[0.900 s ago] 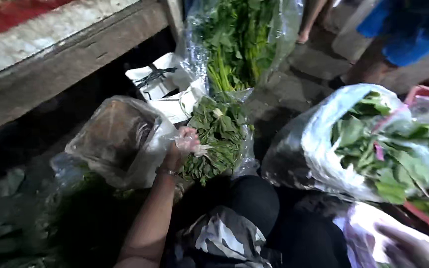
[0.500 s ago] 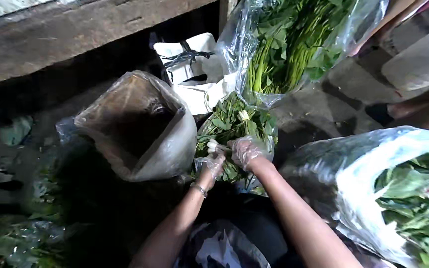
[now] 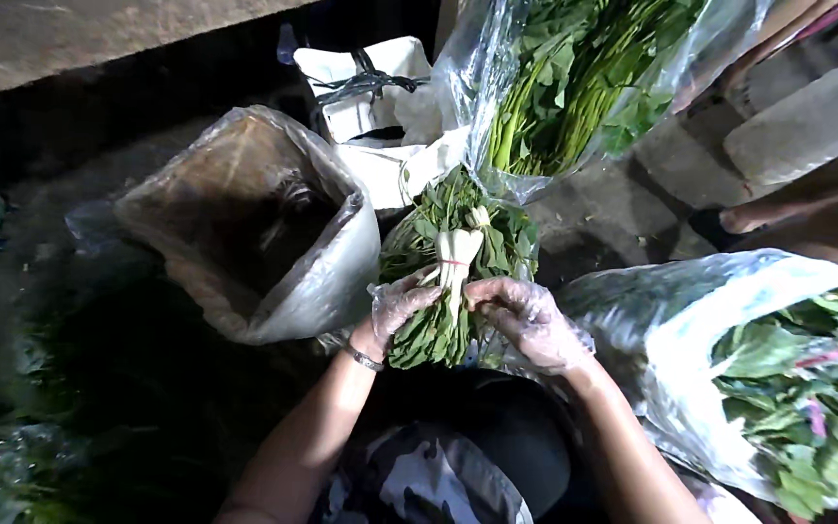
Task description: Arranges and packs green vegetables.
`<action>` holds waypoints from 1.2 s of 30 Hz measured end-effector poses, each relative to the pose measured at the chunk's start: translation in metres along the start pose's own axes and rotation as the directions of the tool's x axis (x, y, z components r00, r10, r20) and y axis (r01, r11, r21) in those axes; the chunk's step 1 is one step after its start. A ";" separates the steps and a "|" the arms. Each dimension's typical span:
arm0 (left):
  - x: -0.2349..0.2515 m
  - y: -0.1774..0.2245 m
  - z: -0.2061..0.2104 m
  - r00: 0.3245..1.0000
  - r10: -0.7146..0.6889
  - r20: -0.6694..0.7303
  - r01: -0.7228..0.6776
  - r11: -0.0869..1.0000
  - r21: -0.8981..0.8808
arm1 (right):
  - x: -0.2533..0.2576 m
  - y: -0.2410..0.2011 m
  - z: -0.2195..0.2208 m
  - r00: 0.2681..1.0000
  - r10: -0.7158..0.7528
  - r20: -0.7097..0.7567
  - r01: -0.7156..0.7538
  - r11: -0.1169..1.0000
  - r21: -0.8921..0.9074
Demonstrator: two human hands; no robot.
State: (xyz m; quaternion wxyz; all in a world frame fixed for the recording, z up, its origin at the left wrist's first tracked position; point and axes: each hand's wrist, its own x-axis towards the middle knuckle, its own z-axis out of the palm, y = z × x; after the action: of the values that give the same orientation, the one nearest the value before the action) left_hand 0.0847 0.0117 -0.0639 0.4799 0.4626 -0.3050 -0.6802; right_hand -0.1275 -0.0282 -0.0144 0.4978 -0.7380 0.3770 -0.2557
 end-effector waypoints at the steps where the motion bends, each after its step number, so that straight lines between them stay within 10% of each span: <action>1: -0.001 0.000 -0.001 1.000 0.004 0.025 -0.005 1.000 0.011 | -0.001 -0.003 -0.001 0.998 -0.040 -0.054 0.035 0.995 -0.090; 5: -0.004 -0.003 0.004 0.989 0.077 0.123 -0.082 0.996 0.033 | 0.005 -0.009 0.009 0.915 -0.287 -0.284 0.133 0.878 -0.459; 11: -0.006 -0.008 0.002 0.980 0.125 0.156 -0.102 0.983 -0.150 | 0.008 -0.019 0.030 0.941 -0.179 -0.288 -0.076 0.716 -0.694; 21: 0.000 0.005 0.010 0.995 -0.032 0.099 -0.004 0.940 0.341 | 0.020 -0.027 0.037 0.984 0.124 -0.126 -0.173 0.554 -0.814; 29: 0.016 -0.002 0.005 0.947 -0.203 0.247 0.069 0.883 0.463 | 0.008 -0.006 0.033 0.940 0.196 -0.280 -0.255 0.948 -0.192; 34: 0.028 0.014 0.003 0.917 -0.368 0.155 0.034 0.459 0.888 | 0.014 -0.010 0.006 0.822 0.543 0.170 -0.416 0.778 -0.471; 36: 0.021 0.020 0.004 0.877 -0.429 0.217 0.017 0.478 0.878 | 0.021 -0.016 0.001 0.772 0.597 0.217 -0.386 0.712 -0.587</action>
State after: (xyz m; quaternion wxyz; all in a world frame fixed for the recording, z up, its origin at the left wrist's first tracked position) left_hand 0.0859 -0.0154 -0.0525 0.0174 0.5210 -0.6279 -0.5778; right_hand -0.1092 -0.0408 0.0002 0.3992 -0.7470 0.5094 0.1520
